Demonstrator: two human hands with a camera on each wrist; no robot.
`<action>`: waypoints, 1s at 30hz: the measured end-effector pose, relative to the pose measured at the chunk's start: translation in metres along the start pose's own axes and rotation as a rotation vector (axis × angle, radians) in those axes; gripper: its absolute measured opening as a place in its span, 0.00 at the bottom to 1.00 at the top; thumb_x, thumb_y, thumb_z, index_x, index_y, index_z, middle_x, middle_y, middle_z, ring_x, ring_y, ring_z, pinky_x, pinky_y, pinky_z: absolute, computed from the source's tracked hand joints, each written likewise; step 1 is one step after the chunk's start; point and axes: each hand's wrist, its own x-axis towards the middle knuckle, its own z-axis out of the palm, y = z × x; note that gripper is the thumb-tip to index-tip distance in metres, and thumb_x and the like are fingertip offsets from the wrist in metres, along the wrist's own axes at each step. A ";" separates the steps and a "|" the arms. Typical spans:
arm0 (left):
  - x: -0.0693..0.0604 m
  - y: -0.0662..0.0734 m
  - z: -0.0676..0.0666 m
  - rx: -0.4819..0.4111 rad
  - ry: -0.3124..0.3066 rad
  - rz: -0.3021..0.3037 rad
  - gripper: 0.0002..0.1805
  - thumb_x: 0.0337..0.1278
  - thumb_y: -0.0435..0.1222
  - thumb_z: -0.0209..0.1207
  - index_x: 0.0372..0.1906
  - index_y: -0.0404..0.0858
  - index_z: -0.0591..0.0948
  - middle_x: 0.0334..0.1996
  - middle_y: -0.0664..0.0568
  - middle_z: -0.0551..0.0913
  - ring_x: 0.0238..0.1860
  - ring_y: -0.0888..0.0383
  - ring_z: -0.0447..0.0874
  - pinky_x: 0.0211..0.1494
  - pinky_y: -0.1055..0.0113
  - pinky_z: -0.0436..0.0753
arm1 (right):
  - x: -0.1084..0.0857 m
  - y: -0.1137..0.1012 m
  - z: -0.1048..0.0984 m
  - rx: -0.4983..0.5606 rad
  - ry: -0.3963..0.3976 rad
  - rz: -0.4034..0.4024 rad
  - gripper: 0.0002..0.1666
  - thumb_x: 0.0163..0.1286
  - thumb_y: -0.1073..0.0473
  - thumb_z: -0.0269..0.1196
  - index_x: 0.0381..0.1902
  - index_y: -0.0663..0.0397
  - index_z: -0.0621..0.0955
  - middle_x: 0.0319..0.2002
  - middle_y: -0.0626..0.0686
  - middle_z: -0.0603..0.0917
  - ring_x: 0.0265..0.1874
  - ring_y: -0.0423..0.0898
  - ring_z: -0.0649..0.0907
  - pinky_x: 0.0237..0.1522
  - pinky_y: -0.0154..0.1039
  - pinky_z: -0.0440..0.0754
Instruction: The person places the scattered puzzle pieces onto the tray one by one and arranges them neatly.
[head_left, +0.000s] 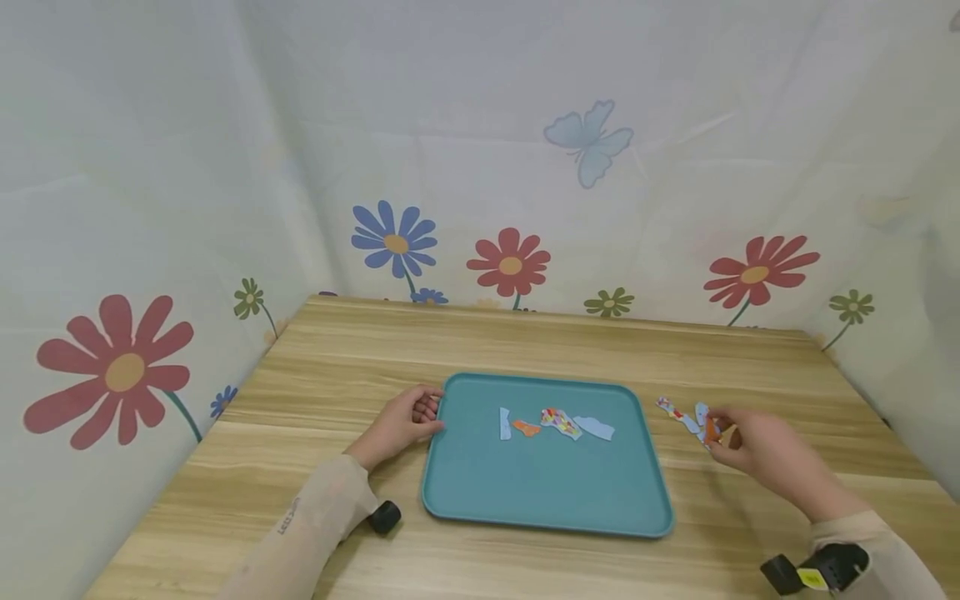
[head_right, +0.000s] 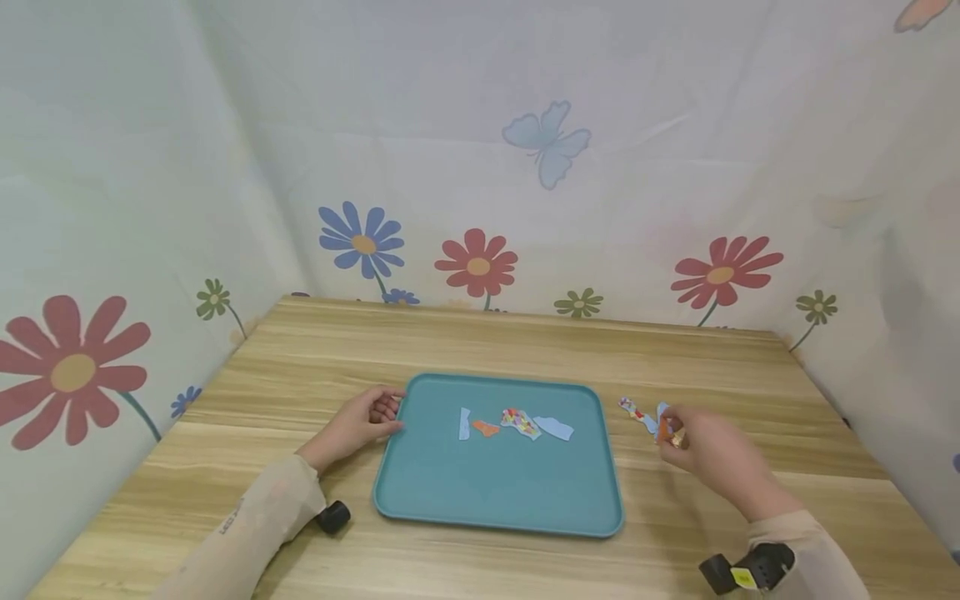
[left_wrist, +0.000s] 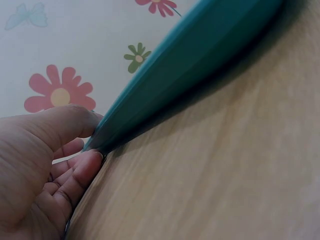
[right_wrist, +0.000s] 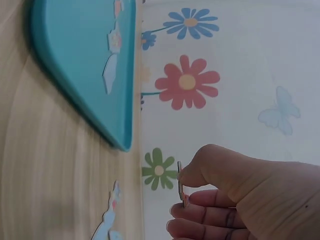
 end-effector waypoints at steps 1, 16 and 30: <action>0.000 0.000 0.000 0.000 0.000 -0.002 0.26 0.54 0.30 0.65 0.59 0.31 0.73 0.41 0.45 0.78 0.39 0.60 0.76 0.42 0.75 0.78 | 0.002 -0.003 -0.001 0.000 0.006 -0.011 0.23 0.54 0.60 0.68 0.46 0.68 0.80 0.27 0.47 0.83 0.23 0.36 0.76 0.22 0.31 0.71; 0.000 0.000 -0.001 -0.008 0.002 0.005 0.26 0.54 0.30 0.65 0.59 0.30 0.73 0.41 0.44 0.78 0.39 0.59 0.76 0.42 0.75 0.78 | 0.027 -0.040 0.000 0.024 0.028 -0.133 0.20 0.54 0.63 0.68 0.45 0.67 0.80 0.26 0.46 0.82 0.23 0.34 0.75 0.22 0.29 0.72; -0.002 0.001 -0.001 -0.034 0.006 0.019 0.26 0.54 0.30 0.65 0.58 0.29 0.73 0.41 0.41 0.78 0.39 0.58 0.76 0.41 0.75 0.78 | 0.047 -0.087 0.028 0.070 -0.013 -0.246 0.15 0.56 0.62 0.68 0.42 0.61 0.82 0.32 0.48 0.84 0.26 0.38 0.78 0.24 0.28 0.73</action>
